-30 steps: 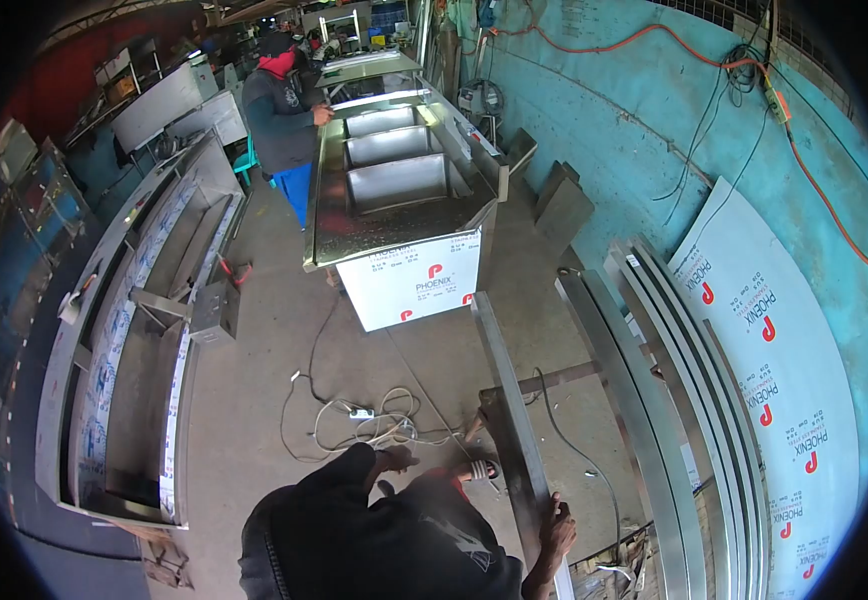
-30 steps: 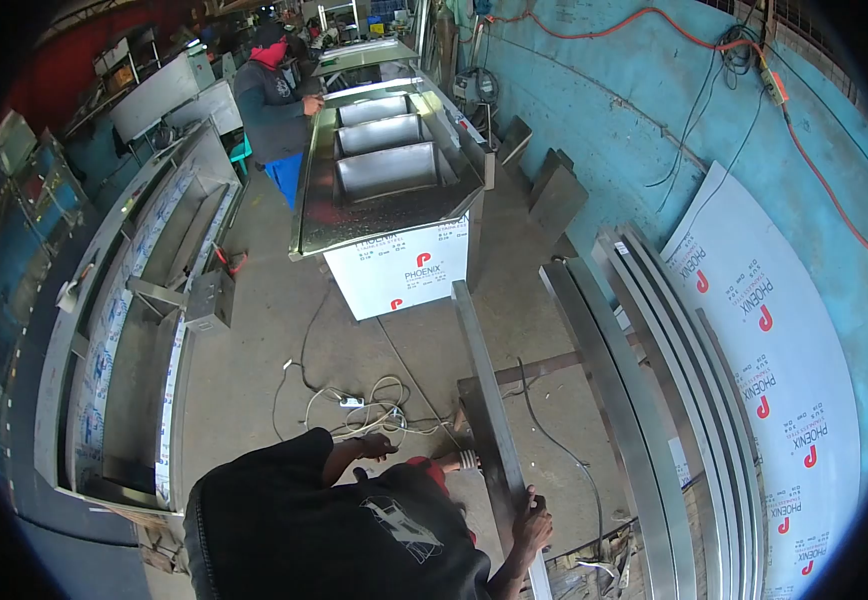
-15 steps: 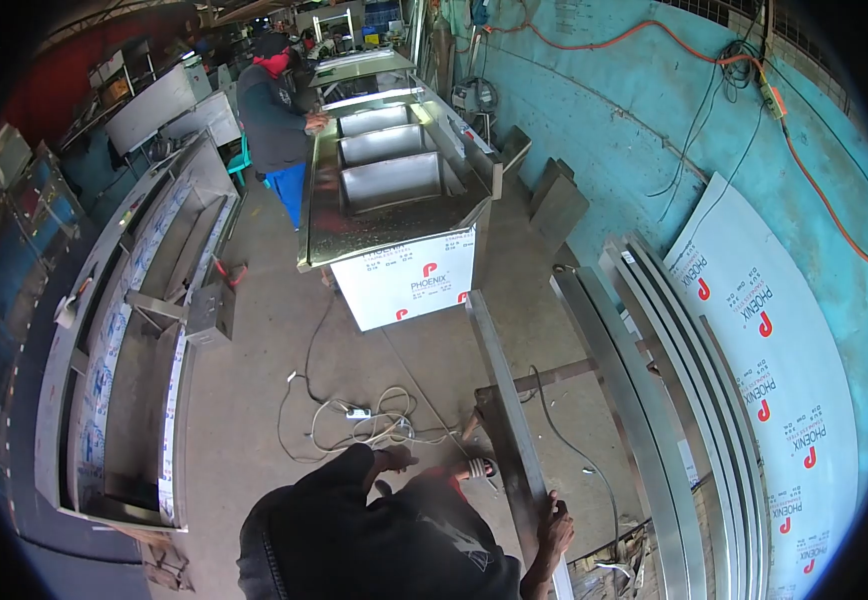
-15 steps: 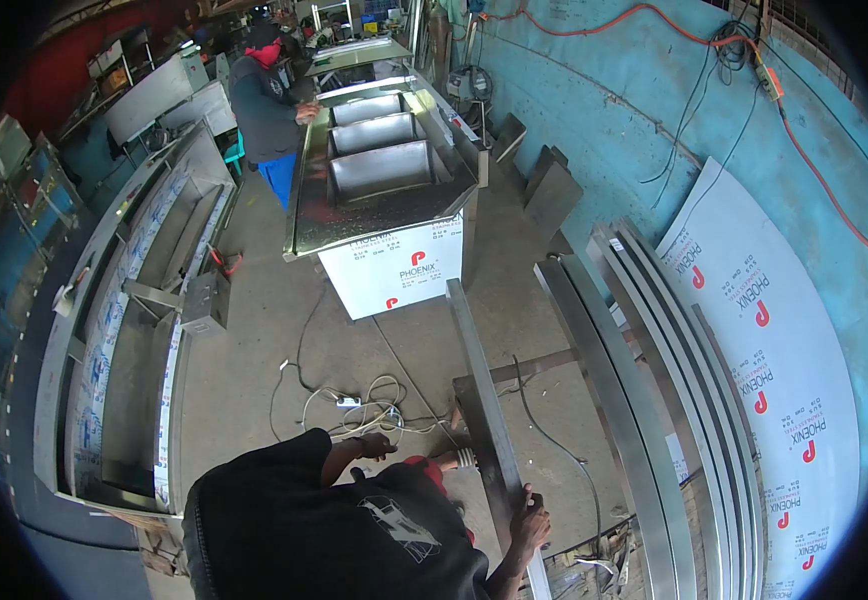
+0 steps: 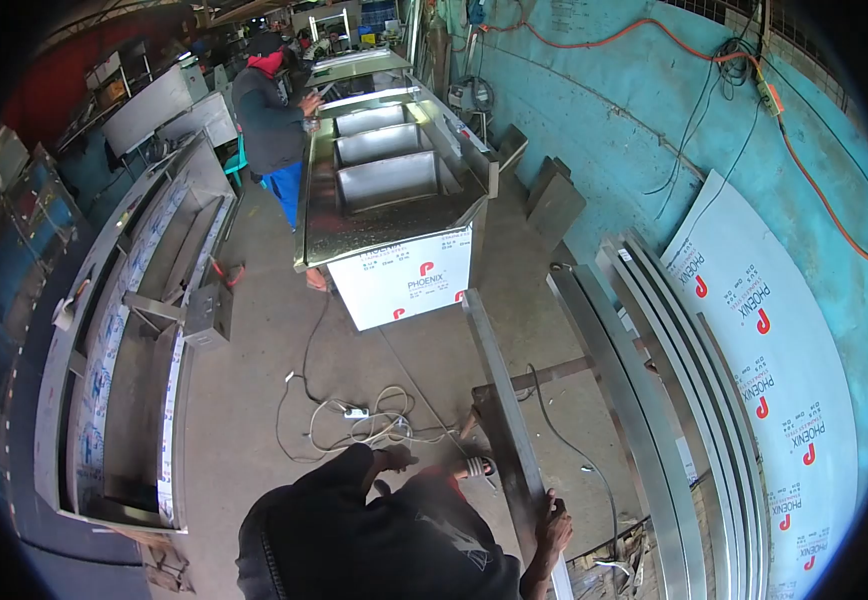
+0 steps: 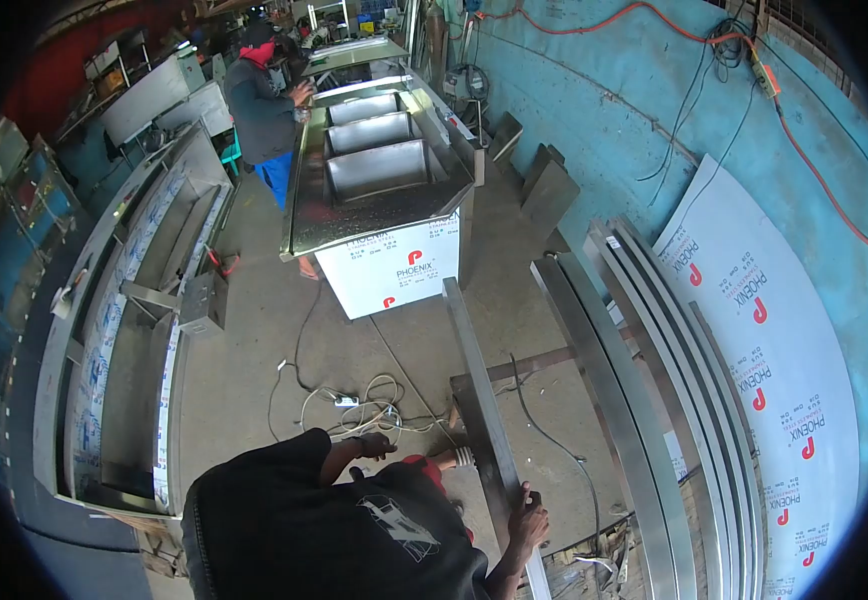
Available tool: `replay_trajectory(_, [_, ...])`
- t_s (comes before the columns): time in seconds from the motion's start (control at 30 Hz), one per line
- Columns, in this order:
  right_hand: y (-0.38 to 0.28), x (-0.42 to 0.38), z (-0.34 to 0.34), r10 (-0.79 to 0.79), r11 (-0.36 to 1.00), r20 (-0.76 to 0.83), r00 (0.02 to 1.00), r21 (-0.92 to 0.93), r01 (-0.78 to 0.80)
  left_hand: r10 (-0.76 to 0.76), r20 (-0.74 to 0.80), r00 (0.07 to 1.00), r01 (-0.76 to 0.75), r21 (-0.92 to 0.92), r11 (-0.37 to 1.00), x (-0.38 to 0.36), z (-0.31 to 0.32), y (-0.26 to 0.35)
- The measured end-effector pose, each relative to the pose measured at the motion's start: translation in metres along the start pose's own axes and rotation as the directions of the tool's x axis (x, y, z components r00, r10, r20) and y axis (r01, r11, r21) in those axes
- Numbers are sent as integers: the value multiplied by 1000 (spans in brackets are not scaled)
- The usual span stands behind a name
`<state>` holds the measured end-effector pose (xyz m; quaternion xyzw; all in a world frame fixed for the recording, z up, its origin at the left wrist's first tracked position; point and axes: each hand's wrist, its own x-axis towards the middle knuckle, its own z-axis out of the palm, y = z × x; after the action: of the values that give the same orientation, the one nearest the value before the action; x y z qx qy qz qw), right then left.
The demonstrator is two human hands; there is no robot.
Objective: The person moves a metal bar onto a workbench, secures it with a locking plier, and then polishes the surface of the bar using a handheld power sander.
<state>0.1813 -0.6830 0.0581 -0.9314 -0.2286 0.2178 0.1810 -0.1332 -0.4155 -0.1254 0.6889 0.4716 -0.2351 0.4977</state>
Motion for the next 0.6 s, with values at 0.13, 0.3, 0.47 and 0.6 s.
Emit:
replay_trajectory(0.13, [-5,-3,-3,-3,1000,-22,1000,-12,3,10,-4,1000,-10,8,1000,-5,-2,4])
replay_trajectory(0.3, [-3,-3,-1,-16,1000,-29,999,0,16,3,-1,1000,-3,19,1000,-4,-3,4])
replay_trajectory(0.47, [-2,-2,-2,-6,1000,1,1000,-18,6,37,5,999,-37,32,999,2,-3,4])
replay_trajectory(0.6, [0,0,0,-19,1000,-11,1000,-14,18,54,7,999,-54,33,998,6,-4,5])
